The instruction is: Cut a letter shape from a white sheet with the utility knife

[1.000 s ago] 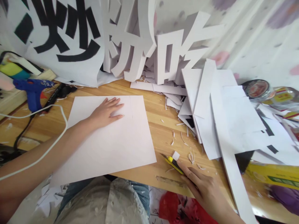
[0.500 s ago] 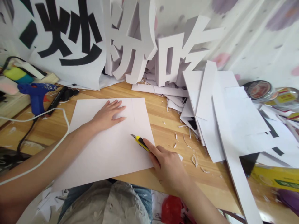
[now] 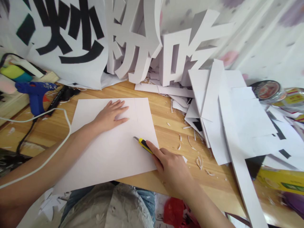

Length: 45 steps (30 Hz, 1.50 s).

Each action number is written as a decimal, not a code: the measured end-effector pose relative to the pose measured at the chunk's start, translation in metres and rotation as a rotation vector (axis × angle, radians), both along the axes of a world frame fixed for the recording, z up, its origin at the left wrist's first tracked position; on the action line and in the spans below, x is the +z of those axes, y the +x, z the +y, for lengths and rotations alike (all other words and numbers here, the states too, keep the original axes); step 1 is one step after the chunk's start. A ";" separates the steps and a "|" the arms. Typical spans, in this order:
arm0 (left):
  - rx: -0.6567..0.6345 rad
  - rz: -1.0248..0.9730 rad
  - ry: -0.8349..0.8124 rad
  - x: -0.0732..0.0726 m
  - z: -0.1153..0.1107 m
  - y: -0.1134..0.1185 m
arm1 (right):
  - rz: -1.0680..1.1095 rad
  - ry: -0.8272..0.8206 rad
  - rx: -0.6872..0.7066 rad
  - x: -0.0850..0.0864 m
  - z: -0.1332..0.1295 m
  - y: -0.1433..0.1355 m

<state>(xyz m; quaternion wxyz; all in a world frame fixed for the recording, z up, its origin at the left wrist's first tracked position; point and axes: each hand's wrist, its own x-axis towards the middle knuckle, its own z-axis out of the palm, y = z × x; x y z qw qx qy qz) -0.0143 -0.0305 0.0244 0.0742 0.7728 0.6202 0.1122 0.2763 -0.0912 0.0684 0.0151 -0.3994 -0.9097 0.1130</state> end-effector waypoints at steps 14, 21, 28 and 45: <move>0.001 -0.003 0.003 0.000 -0.001 0.001 | -0.144 0.069 0.097 0.015 0.007 -0.010; 0.005 -0.001 -0.023 0.005 -0.001 0.000 | -0.215 0.135 0.158 0.025 0.014 -0.010; -0.002 0.005 -0.011 0.003 -0.001 -0.001 | -0.265 0.156 0.168 0.029 0.009 -0.003; 0.006 -0.001 -0.016 0.003 0.000 0.000 | -0.237 0.159 0.168 0.029 -0.001 0.028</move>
